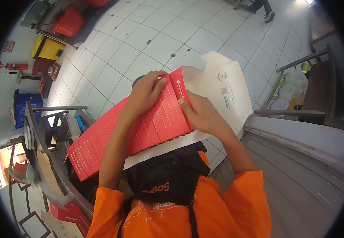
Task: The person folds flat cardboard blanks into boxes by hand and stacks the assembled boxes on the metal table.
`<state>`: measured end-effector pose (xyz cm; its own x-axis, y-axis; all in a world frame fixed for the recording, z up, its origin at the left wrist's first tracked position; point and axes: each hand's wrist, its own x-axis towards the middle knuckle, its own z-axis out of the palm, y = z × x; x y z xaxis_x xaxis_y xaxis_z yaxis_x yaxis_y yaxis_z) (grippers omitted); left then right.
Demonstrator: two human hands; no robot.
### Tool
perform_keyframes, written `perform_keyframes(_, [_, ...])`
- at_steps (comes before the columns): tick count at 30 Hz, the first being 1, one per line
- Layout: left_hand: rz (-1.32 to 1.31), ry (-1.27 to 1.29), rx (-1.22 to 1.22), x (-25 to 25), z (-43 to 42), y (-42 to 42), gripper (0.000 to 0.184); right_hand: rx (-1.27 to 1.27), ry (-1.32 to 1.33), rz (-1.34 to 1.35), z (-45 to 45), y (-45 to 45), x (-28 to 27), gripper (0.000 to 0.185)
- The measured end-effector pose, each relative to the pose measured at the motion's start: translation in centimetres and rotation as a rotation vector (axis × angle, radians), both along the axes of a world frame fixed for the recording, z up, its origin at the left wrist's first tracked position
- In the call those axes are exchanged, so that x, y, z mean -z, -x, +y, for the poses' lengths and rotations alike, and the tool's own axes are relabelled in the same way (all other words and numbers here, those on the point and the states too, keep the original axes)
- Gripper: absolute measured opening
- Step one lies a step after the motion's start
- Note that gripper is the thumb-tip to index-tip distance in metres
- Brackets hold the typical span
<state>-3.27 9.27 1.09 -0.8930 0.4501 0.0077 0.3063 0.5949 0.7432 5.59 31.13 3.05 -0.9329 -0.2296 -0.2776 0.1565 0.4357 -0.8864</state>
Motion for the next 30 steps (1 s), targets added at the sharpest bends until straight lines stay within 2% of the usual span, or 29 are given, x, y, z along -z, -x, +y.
perform_keyframes(2, [0.014, 0.015, -0.039, 0.1, 0.3, 0.0, 0.034, -0.048, -0.132, 0.093, 0.0, -0.4, 0.8, 0.043])
perform_keyframes(7, [0.109, 0.014, -0.061, 0.7, 0.9, 0.3, 0.037, -0.071, 0.183, -0.077, 0.6, -0.1, 1.6, 0.043])
perform_keyframes(11, [0.051, 0.089, -0.011, 1.0, 0.4, 0.8, 0.043, -0.028, 0.397, -0.147, 0.6, -0.5, 3.2, 0.046])
perform_keyframes(14, [0.045, 0.119, 0.008, 1.1, 0.7, 0.9, 0.047, -0.123, 0.386, -0.2, 2.7, -0.6, 2.3, 0.049])
perform_keyframes(17, [-0.017, 0.091, 0.003, 0.8, 0.7, 1.1, 0.047, -0.375, 0.0, 0.029, 5.8, -1.5, -0.5, 0.052])
perform_keyframes(18, [-0.062, 0.126, -0.002, 0.3, 0.8, 1.1, 0.047, -0.426, -0.035, 0.18, 7.1, -2.0, 0.2, 0.048])
perform_keyframes(21, [-0.063, 0.142, -0.009, 0.4, 1.0, 1.1, 0.048, -0.463, -0.46, 0.249, 7.0, -3.5, 3.4, 0.042])
perform_keyframes(24, [-0.007, 0.177, -0.008, 0.6, 1.5, 0.3, 0.047, -0.501, -0.508, 0.523, 6.9, -3.7, 8.4, 0.016])
perform_keyframes(30, [0.062, 0.191, -0.053, 0.7, 1.6, -0.2, 0.06, -0.457, -0.373, 0.633, 6.8, -4.1, 9.2, 0.015])
